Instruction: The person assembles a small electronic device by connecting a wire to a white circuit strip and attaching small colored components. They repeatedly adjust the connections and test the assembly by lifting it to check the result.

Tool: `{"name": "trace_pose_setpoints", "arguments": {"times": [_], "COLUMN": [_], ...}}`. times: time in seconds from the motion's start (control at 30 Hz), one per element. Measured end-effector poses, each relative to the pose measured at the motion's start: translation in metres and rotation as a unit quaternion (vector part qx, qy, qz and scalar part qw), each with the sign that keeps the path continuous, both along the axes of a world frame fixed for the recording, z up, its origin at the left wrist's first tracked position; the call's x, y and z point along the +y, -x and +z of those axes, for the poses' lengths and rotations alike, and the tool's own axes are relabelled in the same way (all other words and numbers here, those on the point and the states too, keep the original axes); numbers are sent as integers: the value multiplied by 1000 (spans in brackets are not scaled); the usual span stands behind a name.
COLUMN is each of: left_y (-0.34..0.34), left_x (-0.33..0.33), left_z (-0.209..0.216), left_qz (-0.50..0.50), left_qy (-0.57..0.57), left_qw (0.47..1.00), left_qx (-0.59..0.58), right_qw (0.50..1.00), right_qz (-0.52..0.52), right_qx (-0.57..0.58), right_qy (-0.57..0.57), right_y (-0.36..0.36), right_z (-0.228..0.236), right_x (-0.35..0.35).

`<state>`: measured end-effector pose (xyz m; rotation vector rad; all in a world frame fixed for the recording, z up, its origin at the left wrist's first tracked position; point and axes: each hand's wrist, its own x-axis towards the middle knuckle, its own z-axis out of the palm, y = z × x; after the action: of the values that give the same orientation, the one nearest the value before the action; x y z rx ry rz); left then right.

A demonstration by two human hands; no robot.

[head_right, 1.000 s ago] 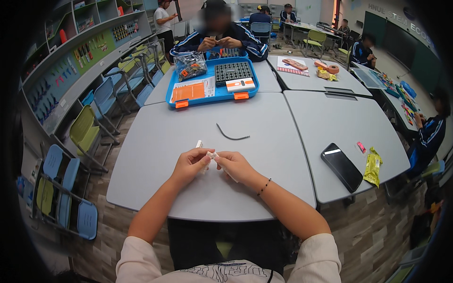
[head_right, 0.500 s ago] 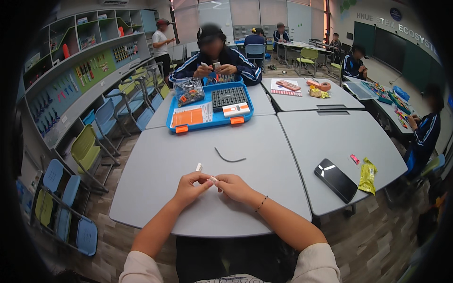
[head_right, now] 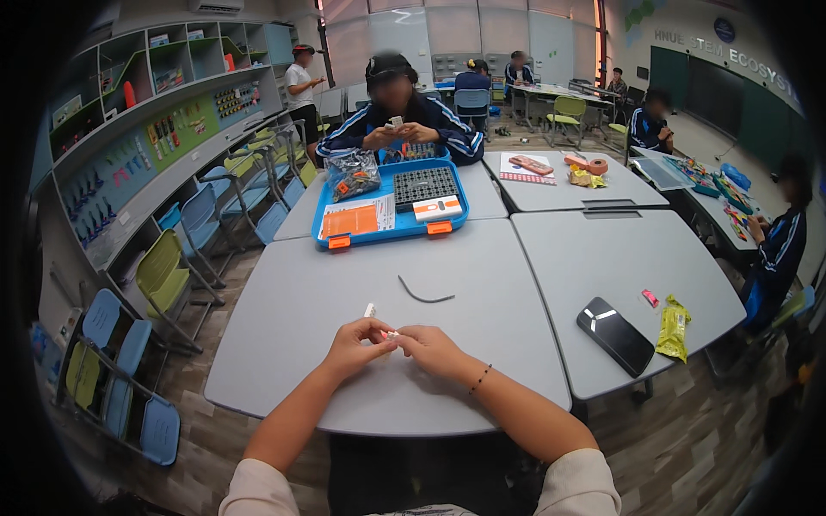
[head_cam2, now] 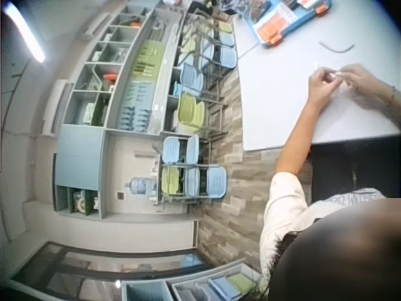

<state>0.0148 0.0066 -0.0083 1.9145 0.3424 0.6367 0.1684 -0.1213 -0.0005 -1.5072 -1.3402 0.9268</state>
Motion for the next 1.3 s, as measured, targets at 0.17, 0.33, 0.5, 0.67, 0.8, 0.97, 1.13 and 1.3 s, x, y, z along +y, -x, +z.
{"name": "trace_pose_setpoints", "arguments": {"times": [0.17,0.33,0.5,0.67,0.8,0.97,1.13,1.3], "left_y": [-1,0,0,3,2,1,-2,-1], "left_x": [1,1,2,10,10,5,3,4], "left_z": [-3,-5,-4,-3,-2,-1,-4,-5], "left_qz": [1,5,-43,-38,-54,-43,-15,-6], "left_qy": [-33,2,138,179,240,243,175,134], "left_qw": [999,1000,985,980,966,968,983,990], "left_qx": [-23,-31,-98,-73,-82,-50,-50,-37], "right_qw": [999,1000,997,996,994,980,958,978], "right_qz": [-5,-21,-51,-69,-63,-31,-13,-11], "right_qx": [-23,10,53,55,72,195,285,208], "right_qy": [-23,-9,-13,-22,-47,-5,18,26], "right_y": [0,2,3,-1,-1,1,2,-2], "right_z": [-1,0,-1,-5,-9,-9,-8,-9], "right_x": [2,2,3,6,8,8,6,9]}}
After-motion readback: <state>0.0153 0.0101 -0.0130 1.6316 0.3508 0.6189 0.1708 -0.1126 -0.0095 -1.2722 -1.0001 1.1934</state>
